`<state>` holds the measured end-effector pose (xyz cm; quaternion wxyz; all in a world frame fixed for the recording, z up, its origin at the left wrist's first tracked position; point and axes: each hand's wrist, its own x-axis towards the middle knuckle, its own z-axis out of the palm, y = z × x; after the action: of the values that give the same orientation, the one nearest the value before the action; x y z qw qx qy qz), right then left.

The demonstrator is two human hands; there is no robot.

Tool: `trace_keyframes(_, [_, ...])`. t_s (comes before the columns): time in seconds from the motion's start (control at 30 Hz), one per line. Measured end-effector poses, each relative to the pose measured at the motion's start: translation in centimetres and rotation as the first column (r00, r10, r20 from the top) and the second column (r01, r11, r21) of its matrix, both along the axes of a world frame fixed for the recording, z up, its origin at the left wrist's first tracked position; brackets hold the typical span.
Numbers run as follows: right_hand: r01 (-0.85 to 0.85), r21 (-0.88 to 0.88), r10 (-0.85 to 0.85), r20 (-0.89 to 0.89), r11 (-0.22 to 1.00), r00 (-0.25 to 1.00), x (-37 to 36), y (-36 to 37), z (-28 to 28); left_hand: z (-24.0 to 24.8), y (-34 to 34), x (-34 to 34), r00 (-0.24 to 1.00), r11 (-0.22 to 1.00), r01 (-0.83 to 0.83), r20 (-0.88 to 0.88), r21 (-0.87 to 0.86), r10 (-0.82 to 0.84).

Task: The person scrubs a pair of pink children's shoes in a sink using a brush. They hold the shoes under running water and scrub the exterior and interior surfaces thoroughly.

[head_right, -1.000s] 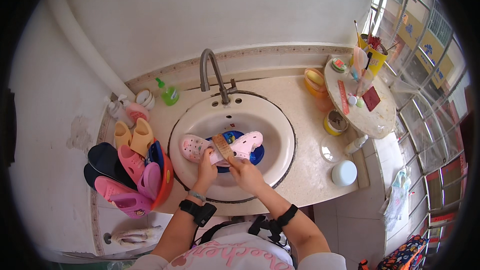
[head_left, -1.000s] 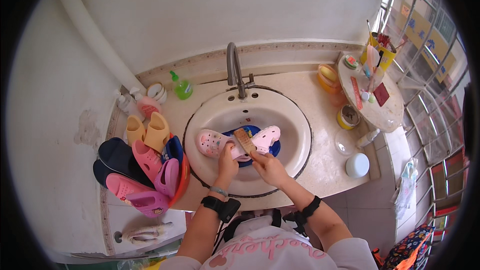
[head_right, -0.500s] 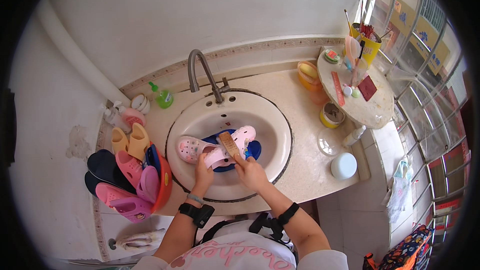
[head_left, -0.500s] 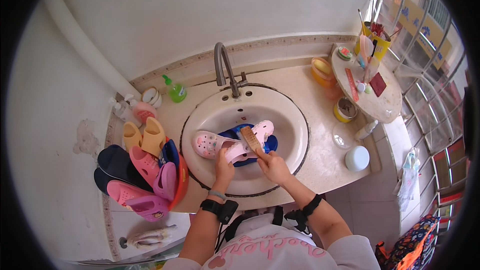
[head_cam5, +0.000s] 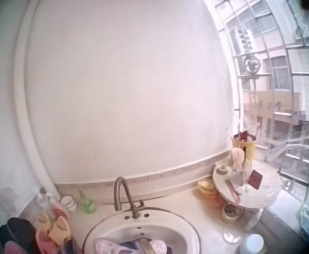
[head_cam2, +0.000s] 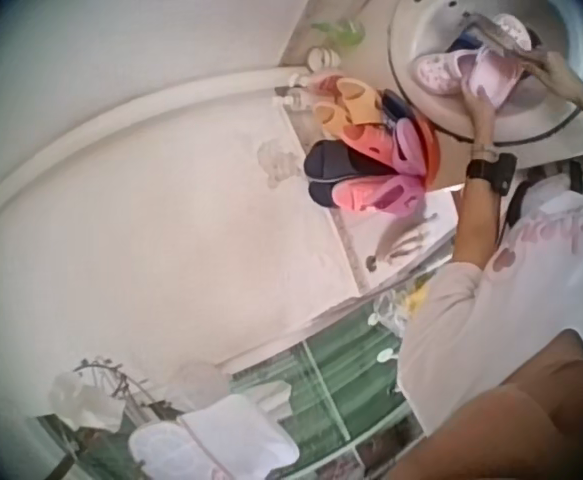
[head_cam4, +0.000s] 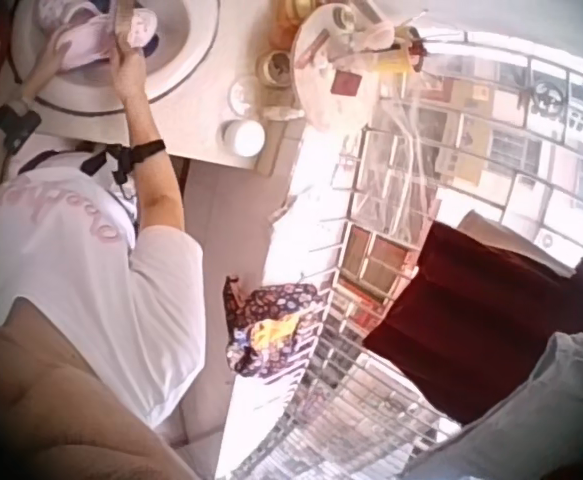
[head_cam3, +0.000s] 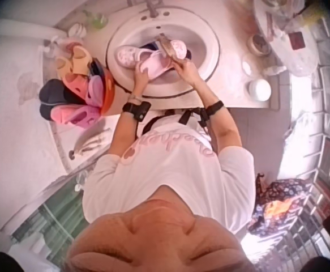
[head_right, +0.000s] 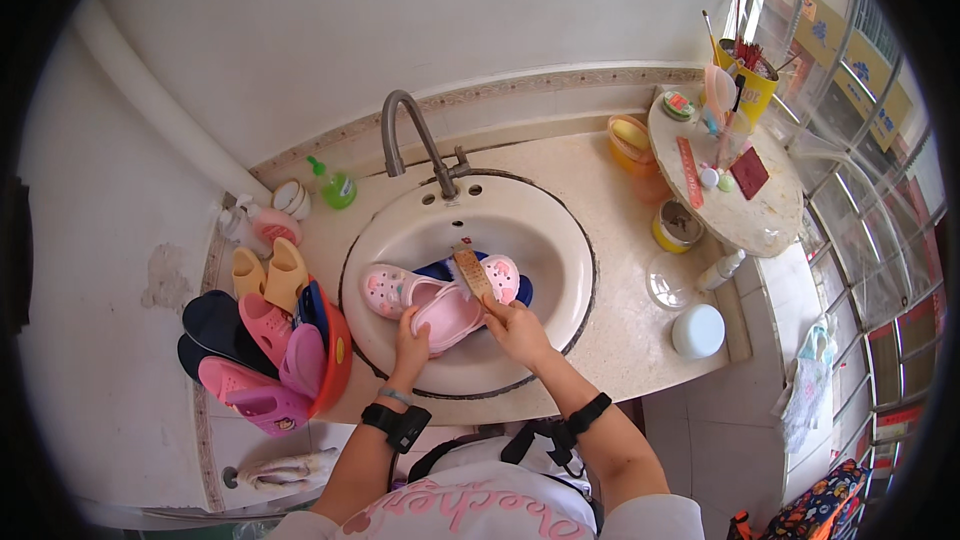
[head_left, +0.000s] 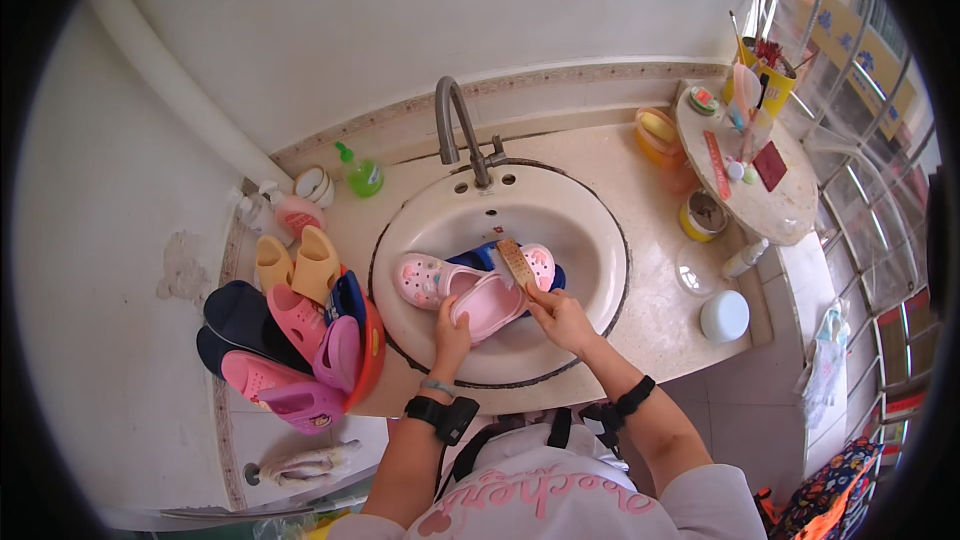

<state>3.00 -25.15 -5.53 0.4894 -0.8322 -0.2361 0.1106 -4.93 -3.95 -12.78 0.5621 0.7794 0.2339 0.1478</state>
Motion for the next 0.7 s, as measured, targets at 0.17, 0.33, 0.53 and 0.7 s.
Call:
trace_keyframes(0.17, [0.019, -0.079, -0.026, -0.094, 0.997, 0.995, 0.7, -4.3, -0.3, 2.1, -1.4, 0.2, 0.981, 0.951, -0.145, -0.162, -0.273, 0.103])
trace_keyframes(0.33, [0.075, 0.084, -0.078, 0.03, 0.994, 0.997, 0.6, -1.3, 0.2, 0.9, -1.2, 0.4, 0.989, 0.968, -0.089, -0.133, -0.234, 0.059])
trace_keyframes(0.53, [0.01, -0.096, -0.018, -0.085, 0.995, 0.996, -2.9, -5.9, -1.9, 1.5, -1.6, 0.6, 0.972, 0.946, -0.195, -0.176, -0.258, 0.153])
trace_keyframes(0.7, [0.105, -0.003, -0.104, 0.037, 0.995, 0.994, -0.4, -4.3, 0.3, 2.0, -2.0, 0.6, 0.969, 0.944, -0.21, -0.18, -0.253, 0.167])
